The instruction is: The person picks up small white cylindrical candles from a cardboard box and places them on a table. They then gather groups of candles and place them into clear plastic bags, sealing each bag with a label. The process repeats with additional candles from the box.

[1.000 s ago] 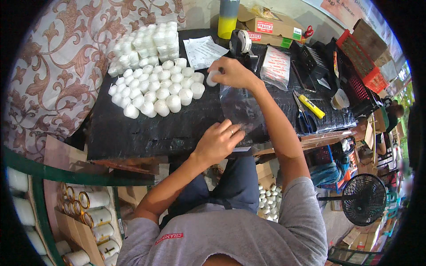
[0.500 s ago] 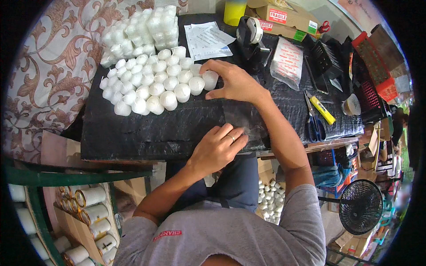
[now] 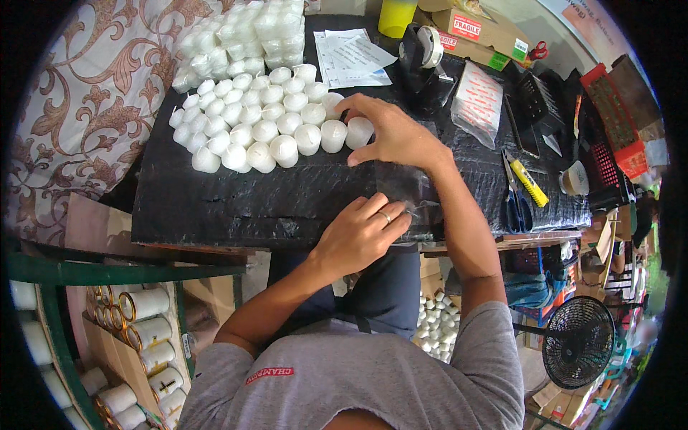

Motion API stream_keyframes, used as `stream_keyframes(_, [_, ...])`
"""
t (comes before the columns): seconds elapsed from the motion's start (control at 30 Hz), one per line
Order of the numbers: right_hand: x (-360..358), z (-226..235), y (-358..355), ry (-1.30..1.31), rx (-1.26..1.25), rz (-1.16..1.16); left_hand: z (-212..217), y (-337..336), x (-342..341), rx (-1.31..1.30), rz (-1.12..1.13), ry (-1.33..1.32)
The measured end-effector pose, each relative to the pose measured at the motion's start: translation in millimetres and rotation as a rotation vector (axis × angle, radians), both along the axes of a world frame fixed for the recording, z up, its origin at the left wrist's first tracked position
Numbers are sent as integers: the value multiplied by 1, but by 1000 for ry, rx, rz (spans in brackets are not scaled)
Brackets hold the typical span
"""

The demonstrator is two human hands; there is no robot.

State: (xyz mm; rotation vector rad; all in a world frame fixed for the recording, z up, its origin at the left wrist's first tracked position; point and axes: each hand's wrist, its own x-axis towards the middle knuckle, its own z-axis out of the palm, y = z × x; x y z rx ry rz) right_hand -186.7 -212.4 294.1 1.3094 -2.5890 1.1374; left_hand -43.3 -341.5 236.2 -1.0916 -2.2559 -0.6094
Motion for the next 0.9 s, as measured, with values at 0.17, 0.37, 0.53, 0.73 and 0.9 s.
stream_keyframes(0.17, [-3,2,3,-42,-20,-43,3,1,1,23,5,-5])
stream_keyframes(0.37, [-2,-4,-2,54,-80,-93,1,1,1,16,15,-19])
stream_keyframes(0.53, [-1,-3,-1,263,4,-175,1,0,2,3,20,-17])
stream_keyframes(0.73, [18,17,-12,445,30,-39,-1,1,1,36,10,-29])
stream_keyframes(0.9, [18,2,-47,676,416,-16,-2,-1,1,78,-5,-54])
